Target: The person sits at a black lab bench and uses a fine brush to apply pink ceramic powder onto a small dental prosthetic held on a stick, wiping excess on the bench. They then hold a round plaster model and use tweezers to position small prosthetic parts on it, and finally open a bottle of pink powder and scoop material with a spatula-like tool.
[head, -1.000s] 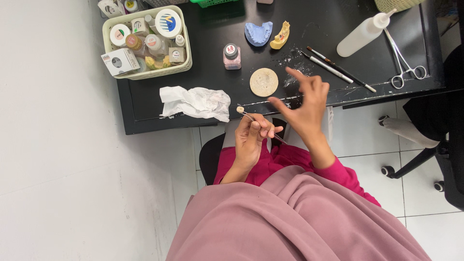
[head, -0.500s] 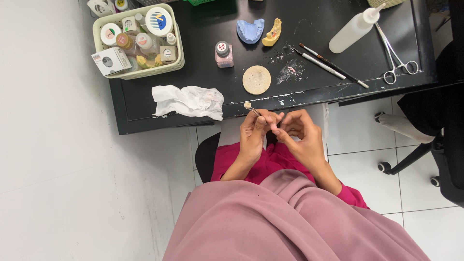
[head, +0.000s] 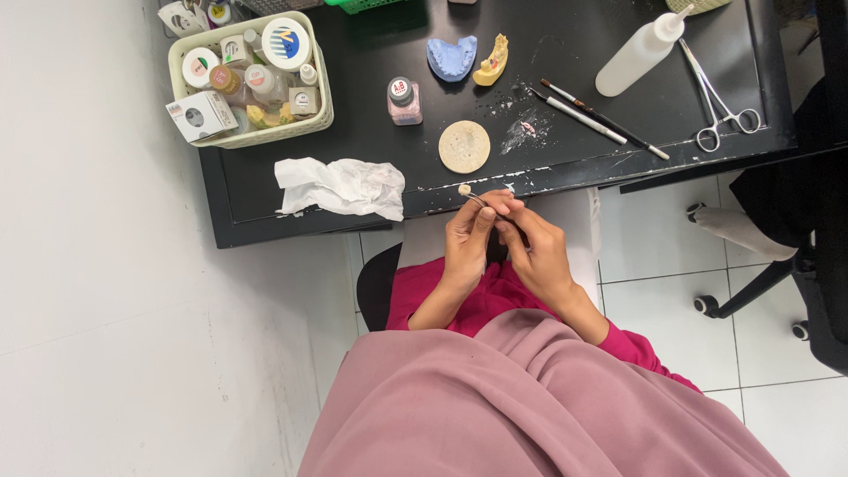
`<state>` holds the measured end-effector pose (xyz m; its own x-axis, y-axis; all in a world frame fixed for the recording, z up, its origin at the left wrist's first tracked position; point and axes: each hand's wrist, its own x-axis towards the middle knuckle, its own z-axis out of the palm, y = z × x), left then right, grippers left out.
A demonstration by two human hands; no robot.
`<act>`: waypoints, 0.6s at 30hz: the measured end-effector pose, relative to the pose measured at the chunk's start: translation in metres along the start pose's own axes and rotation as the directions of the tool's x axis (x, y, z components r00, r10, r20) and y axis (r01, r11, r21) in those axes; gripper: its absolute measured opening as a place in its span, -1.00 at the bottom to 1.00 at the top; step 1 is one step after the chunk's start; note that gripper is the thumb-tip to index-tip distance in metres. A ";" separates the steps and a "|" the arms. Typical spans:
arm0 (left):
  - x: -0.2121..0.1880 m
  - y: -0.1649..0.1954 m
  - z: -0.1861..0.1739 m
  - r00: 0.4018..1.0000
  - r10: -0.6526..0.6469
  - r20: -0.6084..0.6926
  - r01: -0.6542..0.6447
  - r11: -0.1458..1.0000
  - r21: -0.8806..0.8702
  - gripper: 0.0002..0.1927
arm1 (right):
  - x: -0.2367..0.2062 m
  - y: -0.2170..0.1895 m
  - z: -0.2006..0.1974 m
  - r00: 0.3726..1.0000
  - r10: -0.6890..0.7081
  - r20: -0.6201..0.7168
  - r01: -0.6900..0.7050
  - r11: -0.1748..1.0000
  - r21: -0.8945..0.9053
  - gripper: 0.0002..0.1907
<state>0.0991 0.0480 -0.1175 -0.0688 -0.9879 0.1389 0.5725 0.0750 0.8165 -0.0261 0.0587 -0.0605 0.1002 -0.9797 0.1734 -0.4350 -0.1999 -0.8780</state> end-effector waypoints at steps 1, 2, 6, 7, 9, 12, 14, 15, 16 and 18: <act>0.001 -0.001 0.000 1.000 0.022 0.013 -0.023 1.000 0.010 -0.72 | 0.000 0.002 0.001 1.000 0.002 0.003 -0.002 1.000 -0.009 -0.88; 0.002 -0.001 0.001 1.000 -0.018 -0.001 0.018 1.000 -0.019 -0.71 | 0.000 0.005 0.002 1.000 0.007 -0.008 -0.008 1.000 -0.018 -0.86; 0.005 0.000 0.002 0.993 -0.114 -0.034 0.110 0.989 -0.094 -0.70 | 0.003 0.014 0.007 0.999 -0.028 -0.044 0.026 0.999 -0.035 -0.83; 0.007 0.001 0.002 0.992 -0.121 -0.035 0.117 0.988 -0.103 -0.70 | 0.005 0.016 0.008 0.997 -0.051 -0.054 0.049 0.998 -0.038 -0.83; 0.009 0.005 0.001 0.993 -0.121 -0.016 0.120 0.992 -0.033 -0.69 | 0.006 0.017 0.010 0.999 -0.011 -0.044 0.009 0.999 -0.044 -0.85; 0.010 0.012 -0.003 0.993 -0.120 0.013 0.119 0.992 0.049 -0.61 | 0.012 0.018 0.013 0.997 -0.049 -0.065 0.048 0.998 -0.028 -0.85; 0.008 0.016 -0.006 0.992 -0.122 0.021 0.121 0.990 0.076 -0.53 | 0.016 0.018 0.014 0.992 -0.088 -0.088 0.084 0.995 -0.045 -0.85; 0.005 0.018 -0.007 0.992 -0.125 0.017 0.124 0.989 0.080 -0.51 | 0.017 0.018 0.013 0.991 -0.096 -0.097 0.090 0.994 -0.069 -0.85; 0.003 0.020 -0.009 0.992 -0.128 0.014 0.127 0.988 0.084 -0.48 | 0.019 0.018 0.013 0.989 -0.105 -0.105 0.095 0.991 -0.094 -0.85; -0.004 0.023 -0.012 0.990 -0.107 -0.095 0.123 0.974 0.188 -0.53 | 0.020 0.019 0.015 0.995 0.000 -0.103 -0.010 0.995 -0.099 -0.87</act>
<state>0.1218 0.0520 -0.1062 -0.0519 -0.9986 -0.0027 0.3959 -0.0231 0.9180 -0.0188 0.0355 -0.0800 0.0080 -0.9758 0.2184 -0.5226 -0.1903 -0.8311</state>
